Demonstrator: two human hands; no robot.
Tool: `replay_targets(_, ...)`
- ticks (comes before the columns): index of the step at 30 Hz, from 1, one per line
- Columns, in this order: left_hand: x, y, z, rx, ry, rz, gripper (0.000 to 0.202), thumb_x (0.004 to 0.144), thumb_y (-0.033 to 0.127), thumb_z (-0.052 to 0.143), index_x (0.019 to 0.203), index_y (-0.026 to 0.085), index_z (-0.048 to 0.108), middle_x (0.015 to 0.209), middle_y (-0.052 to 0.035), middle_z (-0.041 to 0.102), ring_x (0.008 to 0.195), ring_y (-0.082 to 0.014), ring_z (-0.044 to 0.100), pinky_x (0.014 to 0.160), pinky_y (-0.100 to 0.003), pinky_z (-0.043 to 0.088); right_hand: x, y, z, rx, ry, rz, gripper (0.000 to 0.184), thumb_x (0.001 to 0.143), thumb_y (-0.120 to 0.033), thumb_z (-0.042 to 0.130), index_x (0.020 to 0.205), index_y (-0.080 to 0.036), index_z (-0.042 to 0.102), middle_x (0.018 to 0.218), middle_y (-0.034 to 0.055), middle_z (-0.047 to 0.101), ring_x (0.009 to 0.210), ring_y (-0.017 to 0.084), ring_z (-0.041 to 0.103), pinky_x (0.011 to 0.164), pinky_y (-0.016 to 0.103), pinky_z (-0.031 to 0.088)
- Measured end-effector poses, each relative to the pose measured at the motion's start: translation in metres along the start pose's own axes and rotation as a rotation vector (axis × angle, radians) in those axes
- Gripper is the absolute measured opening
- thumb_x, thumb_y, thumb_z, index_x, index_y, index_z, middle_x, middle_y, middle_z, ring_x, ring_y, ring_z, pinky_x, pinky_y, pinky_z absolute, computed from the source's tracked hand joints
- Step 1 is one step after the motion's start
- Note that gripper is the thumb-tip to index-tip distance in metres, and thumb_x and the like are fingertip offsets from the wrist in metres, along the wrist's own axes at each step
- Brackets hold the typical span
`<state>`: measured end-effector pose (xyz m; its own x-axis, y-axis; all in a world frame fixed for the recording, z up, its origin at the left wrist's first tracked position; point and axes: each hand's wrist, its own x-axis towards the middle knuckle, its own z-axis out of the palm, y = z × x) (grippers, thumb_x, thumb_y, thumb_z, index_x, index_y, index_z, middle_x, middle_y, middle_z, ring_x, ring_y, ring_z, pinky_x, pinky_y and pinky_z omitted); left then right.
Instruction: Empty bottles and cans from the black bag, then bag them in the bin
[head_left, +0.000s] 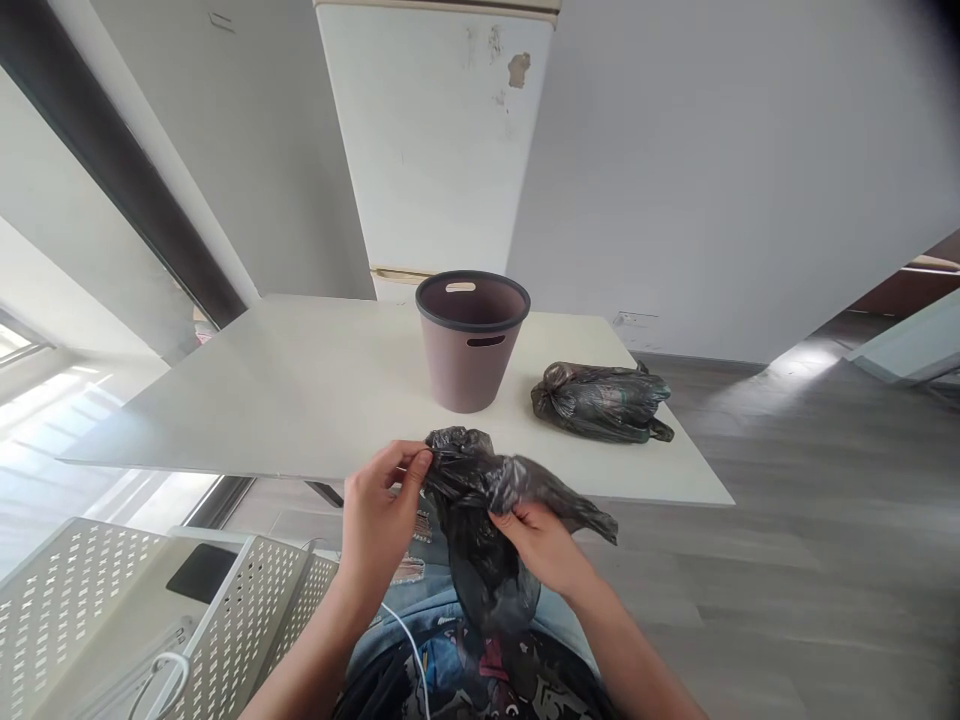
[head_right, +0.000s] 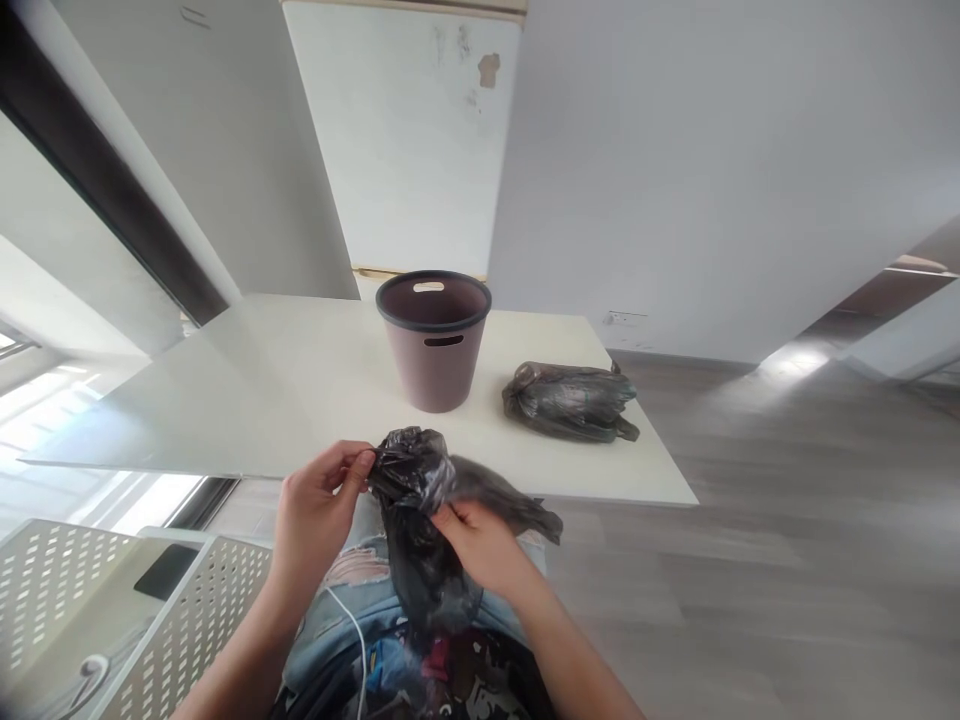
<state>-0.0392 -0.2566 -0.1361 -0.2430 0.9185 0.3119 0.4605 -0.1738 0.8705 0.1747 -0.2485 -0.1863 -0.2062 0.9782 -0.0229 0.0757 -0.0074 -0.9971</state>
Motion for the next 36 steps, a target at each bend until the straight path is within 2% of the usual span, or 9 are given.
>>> replay_targets(3, 0.006, -0.002, -0.008, -0.042, 0.064, -0.058, 0.029, 0.105, 0.045, 0.060, 0.093, 0.021, 0.070, 0.074, 0.0007, 0.064, 0.067, -0.0158, 0.058, 0.064, -0.026, 0.045, -0.004, 0.001, -0.006, 0.124, 0.064, 0.081, 0.049, 0.088, -0.069, 0.073, 0.072, -0.022, 0.077, 0.078, 0.0019, 0.075, 0.080, 0.022, 0.067, 0.077, 0.032, 0.057)
replay_targets(9, 0.019, -0.025, -0.015, -0.091, 0.174, -0.040, 0.033, 0.108, 0.047, 0.053, 0.091, 0.020, 0.061, 0.077, 0.0008, 0.054, 0.071, -0.0156, 0.049, 0.065, -0.025, 0.038, -0.009, -0.006, -0.015, 0.513, 0.546, 0.172, 0.049, 0.077, -0.065, 0.085, 0.087, -0.018, 0.079, 0.084, 0.0060, 0.078, 0.074, 0.024, 0.071, 0.070, 0.035, 0.060)
replay_targets(15, 0.020, -0.040, -0.018, -0.257, 0.231, -0.168, 0.056, 0.105, 0.073, 0.042, 0.109, 0.022, 0.064, 0.099, -0.0053, 0.064, 0.090, -0.0195, 0.062, 0.072, -0.026, 0.048, -0.012, 0.000, -0.038, 0.492, 1.069, -0.073, 0.048, 0.090, -0.066, 0.073, 0.100, -0.019, 0.074, 0.093, 0.0055, 0.080, 0.082, 0.022, 0.075, 0.073, 0.036, 0.062)
replay_targets(18, 0.004, -0.025, -0.003, -0.263, -0.054, -0.177, 0.065, 0.102, 0.078, 0.040, 0.122, 0.022, 0.067, 0.115, -0.0107, 0.070, 0.106, -0.0263, 0.066, 0.085, -0.034, 0.055, -0.017, 0.010, -0.041, 0.389, 0.971, -0.078, 0.049, 0.090, -0.067, 0.073, 0.094, -0.019, 0.074, 0.089, 0.0054, 0.079, 0.076, 0.022, 0.072, 0.068, 0.034, 0.059)
replay_targets(21, -0.006, -0.016, 0.015, -0.170, -0.378, -0.138, 0.039, 0.095, 0.056, 0.068, 0.109, 0.020, 0.072, 0.098, -0.0069, 0.073, 0.095, -0.0274, 0.068, 0.088, -0.037, 0.055, -0.021, 0.011, -0.039, 0.361, 0.862, -0.067, 0.049, 0.086, -0.066, 0.078, 0.086, -0.018, 0.073, 0.082, 0.0051, 0.076, 0.070, 0.020, 0.069, 0.064, 0.032, 0.055)
replay_targets(28, 0.010, -0.044, 0.002, -0.195, 0.084, -0.105, 0.011, 0.092, 0.028, 0.061, 0.091, 0.021, 0.069, 0.093, -0.0007, 0.065, 0.091, -0.0198, 0.058, 0.084, -0.027, 0.044, -0.019, 0.015, -0.088, 0.523, 1.042, -0.063, 0.040, 0.085, -0.049, 0.079, 0.071, -0.023, 0.052, 0.057, -0.0076, 0.046, 0.050, 0.011, 0.044, 0.051, 0.027, 0.042)
replay_targets(33, 0.002, -0.028, -0.009, -0.269, -0.018, -0.109, 0.026, 0.087, 0.017, 0.054, 0.105, 0.021, 0.071, 0.099, -0.0011, 0.071, 0.092, -0.0203, 0.061, 0.083, -0.027, 0.046, -0.035, 0.020, -0.100, -0.031, 1.242, -0.336, 0.027, 0.073, -0.026, 0.080, 0.093, -0.022, 0.064, 0.087, 0.0013, 0.062, 0.072, 0.017, 0.058, 0.064, 0.032, 0.049)
replay_targets(34, -0.001, -0.020, -0.008, -0.268, -0.042, -0.078, 0.032, 0.083, 0.013, 0.052, 0.107, 0.020, 0.072, 0.103, -0.0017, 0.072, 0.095, -0.0207, 0.063, 0.086, -0.027, 0.047, -0.039, 0.015, -0.092, -0.196, 1.194, -0.448, 0.024, 0.075, -0.025, 0.078, 0.095, -0.023, 0.066, 0.095, 0.0046, 0.065, 0.080, 0.020, 0.063, 0.069, 0.035, 0.052)
replay_targets(36, -0.007, -0.005, -0.005, -0.271, -0.102, 0.005, 0.041, 0.078, 0.008, 0.048, 0.109, 0.020, 0.071, 0.107, -0.0027, 0.072, 0.099, -0.0211, 0.064, 0.089, -0.029, 0.049, -0.041, -0.002, -0.071, -0.406, 0.774, -0.557, 0.009, 0.086, -0.025, 0.070, 0.094, -0.023, 0.071, 0.100, 0.0088, 0.070, 0.090, 0.025, 0.068, 0.078, 0.040, 0.056)
